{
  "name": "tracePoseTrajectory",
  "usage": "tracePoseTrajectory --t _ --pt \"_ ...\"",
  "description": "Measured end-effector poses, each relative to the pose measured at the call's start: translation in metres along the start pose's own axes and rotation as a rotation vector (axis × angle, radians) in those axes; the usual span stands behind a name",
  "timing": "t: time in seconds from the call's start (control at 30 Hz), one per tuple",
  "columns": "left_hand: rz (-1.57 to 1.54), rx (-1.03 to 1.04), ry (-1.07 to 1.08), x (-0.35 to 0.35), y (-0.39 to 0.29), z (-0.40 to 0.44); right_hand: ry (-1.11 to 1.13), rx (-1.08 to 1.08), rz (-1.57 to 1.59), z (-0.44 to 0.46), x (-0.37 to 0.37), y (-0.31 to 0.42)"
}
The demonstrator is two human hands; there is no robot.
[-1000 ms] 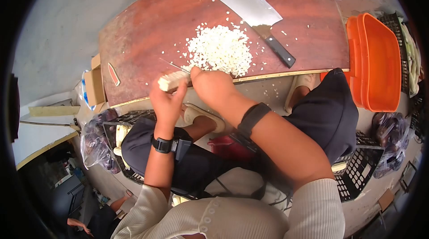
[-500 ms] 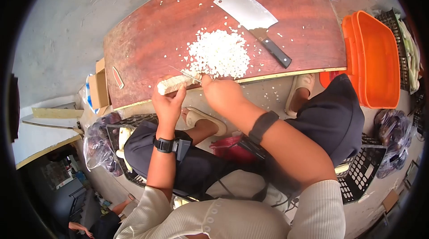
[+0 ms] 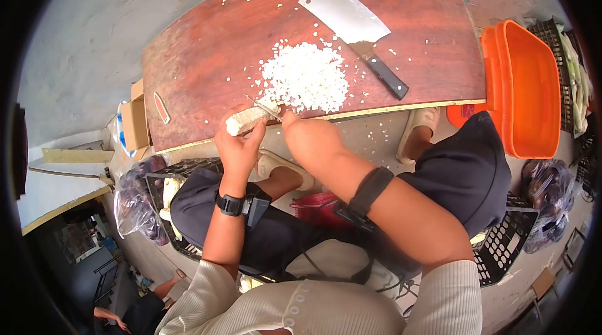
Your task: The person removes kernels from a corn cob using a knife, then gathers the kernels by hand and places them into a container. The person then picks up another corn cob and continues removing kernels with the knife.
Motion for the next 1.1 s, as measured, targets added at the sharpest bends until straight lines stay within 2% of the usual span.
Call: tracePoseTrajectory --t 0.2,0.3,0.4,0.5,0.53,0.63,0.67,0.77,0.97,1.1 --pt "0.054 0.112 0.022 -0.001 -0.009 0.0 -0.032 -0.073 -0.022 0.01 0.002 0.004" --pt "-0.023 -0.027 0.047 -0.001 -0.002 0.0 -0.08 -0.083 -0.024 0.031 0.008 0.003" --pt "0.136 0.2 0.123 0.002 -0.028 -0.009 -0.064 -0.057 0.019 0.049 0.016 -0.004" --pt "-0.075 0.024 -0.045 0.0 0.003 -0.01 -0.045 -0.081 -0.015 0.048 0.015 -0.015" --pt "-0.103 -0.033 0.071 0.003 0.013 -0.005 -0.046 -0.073 -0.026 0.046 0.016 -0.016" --pt "-0.348 -0.229 0.065 -0.004 0.024 -0.004 -0.127 -0.079 -0.044 0.042 0.015 -0.023" --pt "-0.41 -0.242 0.045 -0.003 0.029 -0.006 -0.161 -0.083 -0.041 0.039 0.017 -0.026" --pt "-0.345 -0.22 0.025 -0.006 0.027 -0.009 -0.204 -0.069 -0.004 0.026 0.007 -0.026" --pt "-0.374 -0.238 0.009 -0.008 0.024 -0.011 -0.162 -0.161 -0.07 0.011 0.013 -0.003" --pt "-0.354 -0.253 0.031 -0.01 0.022 -0.01 -0.152 -0.124 -0.071 0.007 0.019 -0.006"
Point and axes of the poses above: each hand's wrist, its own z-axis towards the middle knuckle, its own x-axis out of the palm, y = z × x, the point moved 6 cm from there along z, towards the middle knuckle, and after that the axes turned 6 degrees about -x, right-handed, at the moved point
